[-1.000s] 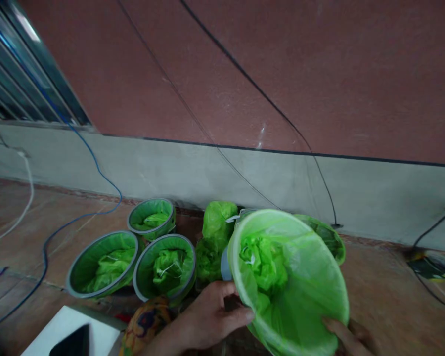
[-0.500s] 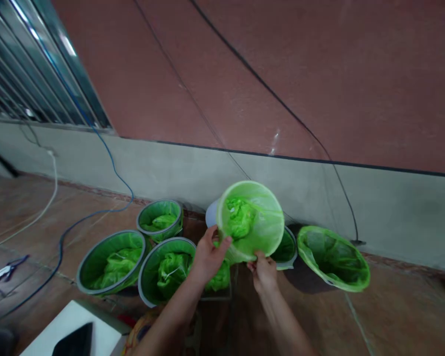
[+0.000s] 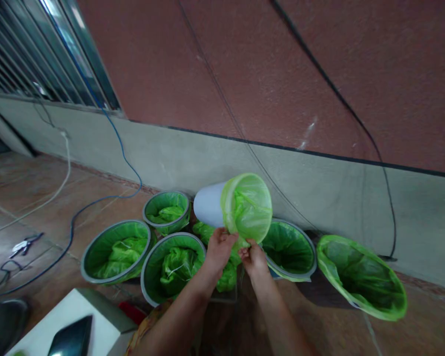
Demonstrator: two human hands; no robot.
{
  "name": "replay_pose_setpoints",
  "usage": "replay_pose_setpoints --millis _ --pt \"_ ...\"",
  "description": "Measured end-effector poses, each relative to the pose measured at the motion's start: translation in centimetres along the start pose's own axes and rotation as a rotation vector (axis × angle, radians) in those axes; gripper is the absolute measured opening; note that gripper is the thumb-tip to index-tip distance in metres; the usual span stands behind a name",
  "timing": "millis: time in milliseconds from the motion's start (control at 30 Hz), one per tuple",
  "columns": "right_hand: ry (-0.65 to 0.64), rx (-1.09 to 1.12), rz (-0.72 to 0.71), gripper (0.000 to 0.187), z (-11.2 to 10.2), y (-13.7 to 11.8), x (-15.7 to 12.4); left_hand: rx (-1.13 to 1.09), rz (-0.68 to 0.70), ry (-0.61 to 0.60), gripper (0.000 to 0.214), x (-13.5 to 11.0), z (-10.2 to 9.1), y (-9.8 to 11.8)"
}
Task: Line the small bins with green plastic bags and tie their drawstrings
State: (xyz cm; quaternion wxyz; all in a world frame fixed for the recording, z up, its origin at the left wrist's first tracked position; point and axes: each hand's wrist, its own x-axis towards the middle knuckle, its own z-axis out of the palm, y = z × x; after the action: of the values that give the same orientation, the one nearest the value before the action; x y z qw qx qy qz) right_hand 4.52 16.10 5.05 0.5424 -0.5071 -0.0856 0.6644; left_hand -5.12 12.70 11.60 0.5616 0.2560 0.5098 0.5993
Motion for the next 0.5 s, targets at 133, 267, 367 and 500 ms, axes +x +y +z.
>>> replay_pose_setpoints --millis 133,267,367,500 --pt "-0.007 -0.013 -0.074 0.012 -2.9 -2.2 -4.9 0.023 0.051 -0.21 0.035 -2.4 -0.8 0.3" --pt "0.072 -0.148 -0.18 0.025 -8.2 -4.8 -11.7 0.114 -0.031 -0.647 0.037 -5.9 -1.9 1.6" --pt "0.168 -0.297 -0.192 0.032 -13.7 -6.0 -16.8 0.436 -0.063 -0.974 0.033 -7.5 -3.6 2.8" --pt "0.32 -0.51 -0.134 0.025 -21.4 -5.0 -20.5 0.969 0.023 -0.975 0.019 -7.5 -5.6 2.6"
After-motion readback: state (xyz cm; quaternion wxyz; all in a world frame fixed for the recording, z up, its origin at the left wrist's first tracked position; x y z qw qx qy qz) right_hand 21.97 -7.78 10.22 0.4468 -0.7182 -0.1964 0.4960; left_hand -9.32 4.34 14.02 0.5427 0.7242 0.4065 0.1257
